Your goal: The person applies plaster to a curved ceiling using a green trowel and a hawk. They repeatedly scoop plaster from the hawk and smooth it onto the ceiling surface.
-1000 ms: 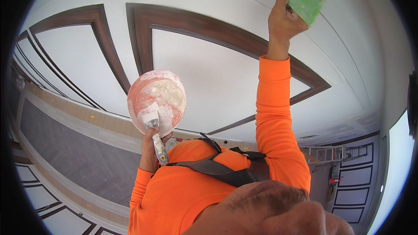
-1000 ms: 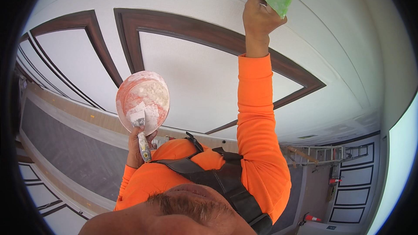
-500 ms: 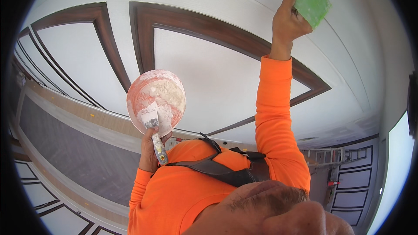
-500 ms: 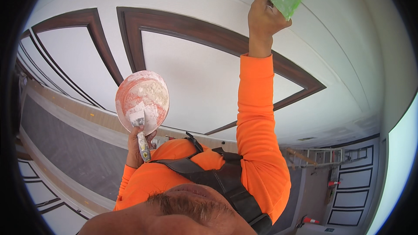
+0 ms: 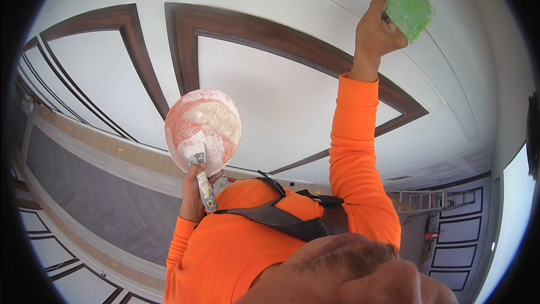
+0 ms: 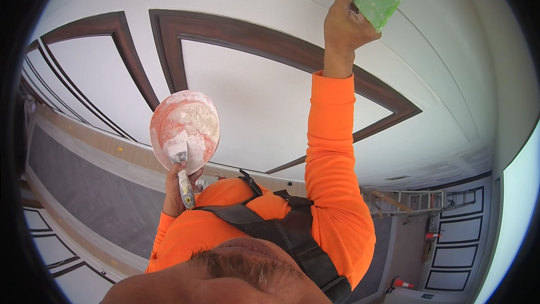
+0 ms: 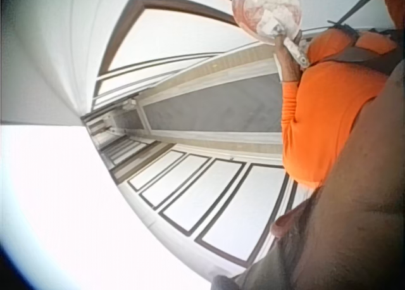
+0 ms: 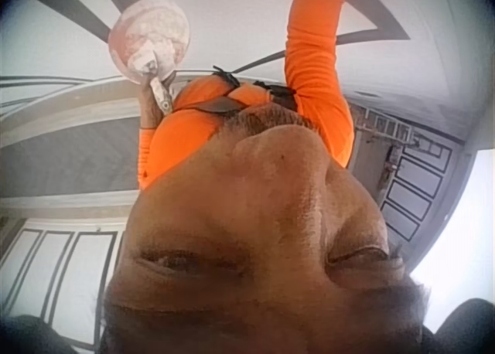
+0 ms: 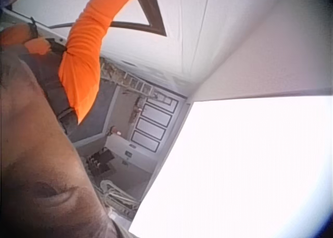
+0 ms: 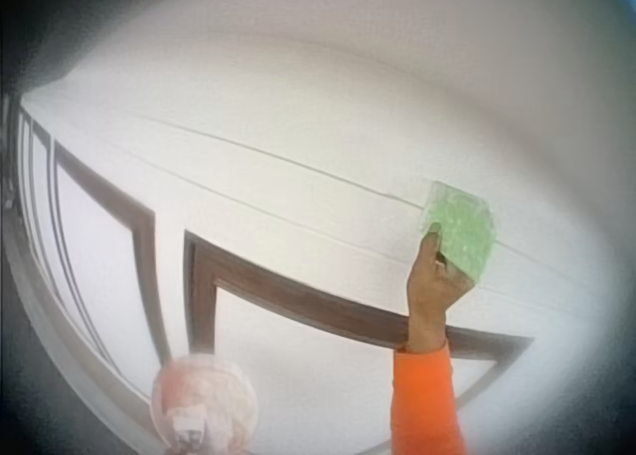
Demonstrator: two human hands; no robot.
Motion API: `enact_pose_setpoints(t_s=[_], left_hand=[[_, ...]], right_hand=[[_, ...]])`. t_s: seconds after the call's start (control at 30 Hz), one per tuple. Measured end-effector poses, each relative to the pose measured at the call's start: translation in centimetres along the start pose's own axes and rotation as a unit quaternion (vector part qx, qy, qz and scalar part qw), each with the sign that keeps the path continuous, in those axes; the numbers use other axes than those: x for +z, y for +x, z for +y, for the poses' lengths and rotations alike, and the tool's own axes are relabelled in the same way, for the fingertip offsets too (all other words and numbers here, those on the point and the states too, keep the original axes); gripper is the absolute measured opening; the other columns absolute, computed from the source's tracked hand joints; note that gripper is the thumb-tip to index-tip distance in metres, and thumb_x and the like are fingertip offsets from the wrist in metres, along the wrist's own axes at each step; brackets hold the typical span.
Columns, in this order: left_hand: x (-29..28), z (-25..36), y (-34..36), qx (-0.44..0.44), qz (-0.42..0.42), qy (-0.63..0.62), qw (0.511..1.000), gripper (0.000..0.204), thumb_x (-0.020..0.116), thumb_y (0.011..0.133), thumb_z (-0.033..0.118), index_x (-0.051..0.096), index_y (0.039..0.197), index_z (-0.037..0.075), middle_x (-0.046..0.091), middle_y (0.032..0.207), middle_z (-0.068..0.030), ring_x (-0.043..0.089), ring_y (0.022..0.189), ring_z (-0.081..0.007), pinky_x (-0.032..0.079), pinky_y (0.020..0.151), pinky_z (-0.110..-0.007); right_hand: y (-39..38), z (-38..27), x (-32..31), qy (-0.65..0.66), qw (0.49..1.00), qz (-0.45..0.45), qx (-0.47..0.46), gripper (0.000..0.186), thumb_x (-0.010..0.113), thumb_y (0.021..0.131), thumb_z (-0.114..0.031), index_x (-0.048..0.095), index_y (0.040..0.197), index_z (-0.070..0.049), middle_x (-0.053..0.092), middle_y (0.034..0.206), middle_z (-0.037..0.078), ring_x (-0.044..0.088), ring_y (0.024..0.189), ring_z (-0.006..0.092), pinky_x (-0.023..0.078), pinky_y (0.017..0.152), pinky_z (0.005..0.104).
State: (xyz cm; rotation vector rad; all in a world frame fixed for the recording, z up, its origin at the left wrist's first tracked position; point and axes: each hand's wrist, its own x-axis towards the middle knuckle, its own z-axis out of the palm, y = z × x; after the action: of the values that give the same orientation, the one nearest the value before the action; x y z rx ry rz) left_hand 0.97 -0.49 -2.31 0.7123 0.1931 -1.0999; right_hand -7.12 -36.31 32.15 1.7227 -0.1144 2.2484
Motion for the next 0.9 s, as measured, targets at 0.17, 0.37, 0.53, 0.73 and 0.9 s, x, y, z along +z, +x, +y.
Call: enact_pose_setpoints(t_s=[0.17,0.37,0.53,0.73,0.9], left_hand=[[-1.2,0.1,0.4,-0.035,-0.011,-0.007,0.999,0.059,0.067,0.084,0.015,0.046,0.137,-0.001,0.062,0.122,-0.0158,0.069,0.106,-0.0294,0.063,0.089,-0.044],[-1.3,0.3,0.5,-0.048,-0.005,-0.001,0.999,0.059,0.067,0.084,0.014,0.046,0.137,-0.002,0.062,0.121,-0.0164,0.069,0.105,-0.0298,0.063,0.089,-0.044],[-1.4,0.2,0.5,-0.043,0.004,-0.001,0.999,0.058,0.066,0.084,0.014,0.046,0.136,-0.003,0.063,0.12,-0.0167,0.069,0.105,-0.0303,0.064,0.088,-0.044],[-0.6,0.3,0.1,-0.012,-0.012,-0.009,1.0,0.058,0.066,0.084,0.014,0.046,0.135,-0.003,0.063,0.12,-0.0162,0.07,0.103,-0.0293,0.064,0.085,-0.043],[-0.8,0.2,0.4,-0.023,-0.014,-0.007,1.0,0.058,0.066,0.083,0.014,0.046,0.136,-0.002,0.063,0.119,-0.0153,0.07,0.102,-0.0284,0.065,0.084,-0.042]], right_hand=[[0.5,-0.7,0.5,0.036,0.999,0.0,-0.004,0.003,0.069,0.083,0.003,0.07,0.08,0.003,0.072,0.073,0.004,0.063,0.056,0.0124,0.049,0.054,0.0238],[0.7,-0.8,1.6,0.025,0.999,0.009,-0.042,0.003,0.069,0.082,0.005,0.07,0.08,0.005,0.072,0.073,0.005,0.061,0.057,0.0107,0.047,0.054,0.0234],[0.1,-0.3,-0.1,-0.021,1.0,-0.019,0.0,0.004,0.07,0.085,-0.002,0.07,0.086,0.001,0.074,0.077,0.004,0.068,0.057,0.015,0.053,0.054,0.0245],[-0.9,-1.4,0.3,0.042,0.999,0.005,0.004,0.004,0.071,0.085,-0.003,0.071,0.087,0.001,0.075,0.079,0.005,0.068,0.059,0.0146,0.053,0.055,0.025],[-1.5,-1.3,0.1,0.045,0.999,-0.017,0.003,0.006,0.072,0.085,-0.003,0.072,0.089,0.001,0.075,0.08,0.005,0.069,0.061,0.0158,0.054,0.057,0.0252]])
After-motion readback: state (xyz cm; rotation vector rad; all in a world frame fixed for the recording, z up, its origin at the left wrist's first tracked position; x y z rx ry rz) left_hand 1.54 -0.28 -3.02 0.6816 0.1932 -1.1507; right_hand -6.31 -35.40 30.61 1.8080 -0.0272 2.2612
